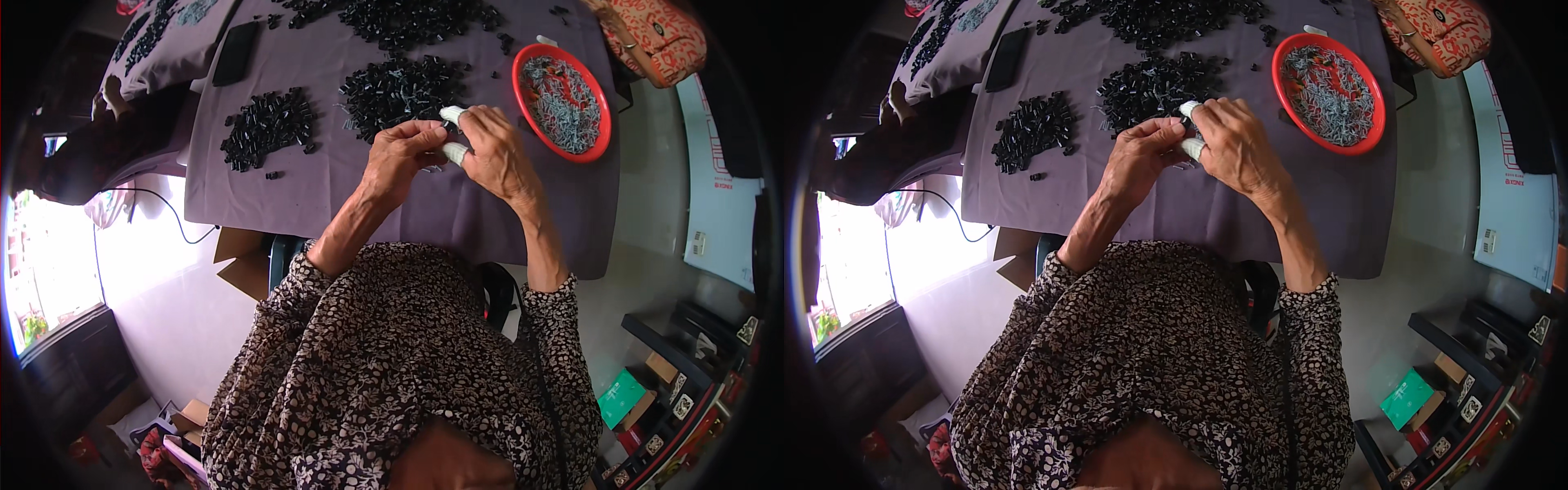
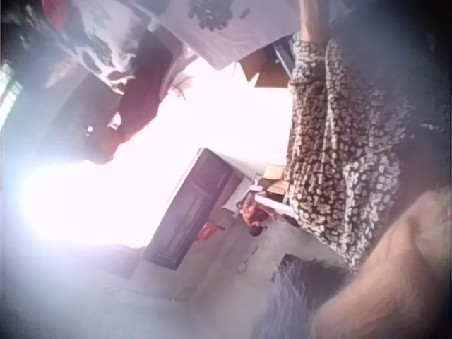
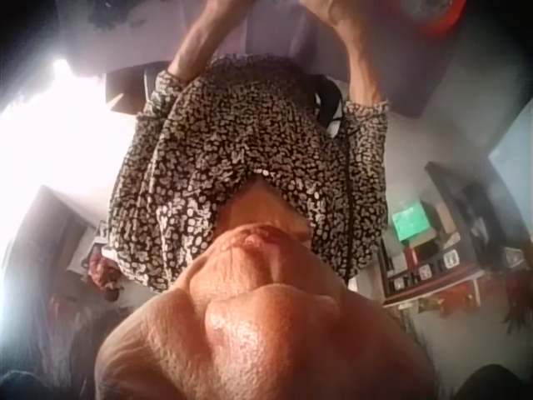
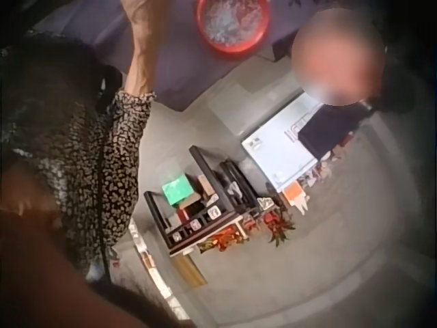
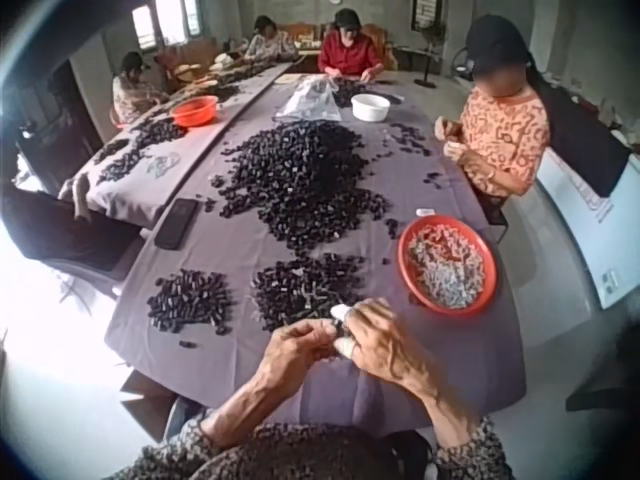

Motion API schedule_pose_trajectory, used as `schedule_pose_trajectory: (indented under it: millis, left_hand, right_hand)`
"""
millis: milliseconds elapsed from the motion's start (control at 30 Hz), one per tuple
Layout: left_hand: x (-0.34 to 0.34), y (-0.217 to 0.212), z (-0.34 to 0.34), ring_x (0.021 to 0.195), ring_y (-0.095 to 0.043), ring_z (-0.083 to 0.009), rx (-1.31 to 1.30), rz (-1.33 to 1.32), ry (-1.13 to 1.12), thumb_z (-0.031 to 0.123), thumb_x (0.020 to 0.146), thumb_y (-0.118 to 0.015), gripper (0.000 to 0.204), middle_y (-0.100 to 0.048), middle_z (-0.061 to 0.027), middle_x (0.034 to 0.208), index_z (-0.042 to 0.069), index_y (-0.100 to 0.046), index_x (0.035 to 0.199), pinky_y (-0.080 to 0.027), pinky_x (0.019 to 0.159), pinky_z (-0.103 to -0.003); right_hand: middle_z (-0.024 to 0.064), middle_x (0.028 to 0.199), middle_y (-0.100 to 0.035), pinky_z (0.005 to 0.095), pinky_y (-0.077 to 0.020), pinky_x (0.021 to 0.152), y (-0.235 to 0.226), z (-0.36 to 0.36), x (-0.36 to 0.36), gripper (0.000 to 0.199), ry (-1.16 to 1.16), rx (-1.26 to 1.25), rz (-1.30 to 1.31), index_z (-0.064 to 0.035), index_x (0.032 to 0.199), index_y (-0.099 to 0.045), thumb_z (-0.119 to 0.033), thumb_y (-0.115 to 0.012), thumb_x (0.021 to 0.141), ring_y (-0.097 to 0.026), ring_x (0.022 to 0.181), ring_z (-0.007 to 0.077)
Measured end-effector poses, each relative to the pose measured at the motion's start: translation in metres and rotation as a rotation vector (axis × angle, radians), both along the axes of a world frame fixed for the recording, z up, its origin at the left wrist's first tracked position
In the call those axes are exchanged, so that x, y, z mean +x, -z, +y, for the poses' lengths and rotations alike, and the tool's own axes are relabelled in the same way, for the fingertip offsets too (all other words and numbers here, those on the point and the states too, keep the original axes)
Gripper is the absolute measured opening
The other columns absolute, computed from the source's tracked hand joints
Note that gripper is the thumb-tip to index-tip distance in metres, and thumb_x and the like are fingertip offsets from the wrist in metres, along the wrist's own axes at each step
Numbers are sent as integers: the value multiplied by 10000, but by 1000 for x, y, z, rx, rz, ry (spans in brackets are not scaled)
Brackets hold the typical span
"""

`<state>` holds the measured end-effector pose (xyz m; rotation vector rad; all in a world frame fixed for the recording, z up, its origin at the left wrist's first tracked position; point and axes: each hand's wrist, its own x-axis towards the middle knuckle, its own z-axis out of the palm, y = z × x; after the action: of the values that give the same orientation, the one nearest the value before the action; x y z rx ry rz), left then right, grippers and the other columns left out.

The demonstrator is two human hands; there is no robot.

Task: The person repeatedly assembles small plastic components by hand, picking up pins from the table and inserting them into plastic clips.

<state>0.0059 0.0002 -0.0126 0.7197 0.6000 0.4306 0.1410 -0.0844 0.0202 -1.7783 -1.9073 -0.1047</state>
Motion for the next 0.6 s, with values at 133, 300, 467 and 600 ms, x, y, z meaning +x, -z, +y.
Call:
schedule_pose_trajectory:
  millis: [133,300,467,600]
  left_hand:
    - [0,6,1,708,-577,-119,52,22,4,121,810,-620,144,-619,-48,822,1,-615,888,-483,674,-252]
    - [-3,4,-1,727,-582,-130,49,-10,24,105,815,-603,157,-618,-56,832,-6,-616,925,-486,687,-260]
    - [-5,4,0,728,-584,-132,13,-11,64,93,814,-597,165,-617,-66,829,-11,-615,941,-488,696,-260]
    - [-5,7,0,708,-581,-127,86,43,67,100,801,-615,149,-617,-59,797,-11,-622,902,-485,693,-257]
  right_hand:
    - [134,821,-553,375,-451,686,8,3,0,242,-11,24,28,14,854,-528,34,-584,620,-538,783,297]
    - [104,750,-541,345,-438,692,16,1,2,176,-32,53,24,9,788,-522,4,-589,625,-529,737,236]
    - [104,749,-542,347,-440,694,19,0,3,189,-57,31,32,17,799,-538,-7,-602,623,-532,736,234]
    - [98,740,-546,346,-442,698,25,1,2,207,-99,38,-54,18,820,-549,-54,-617,639,-536,728,228]
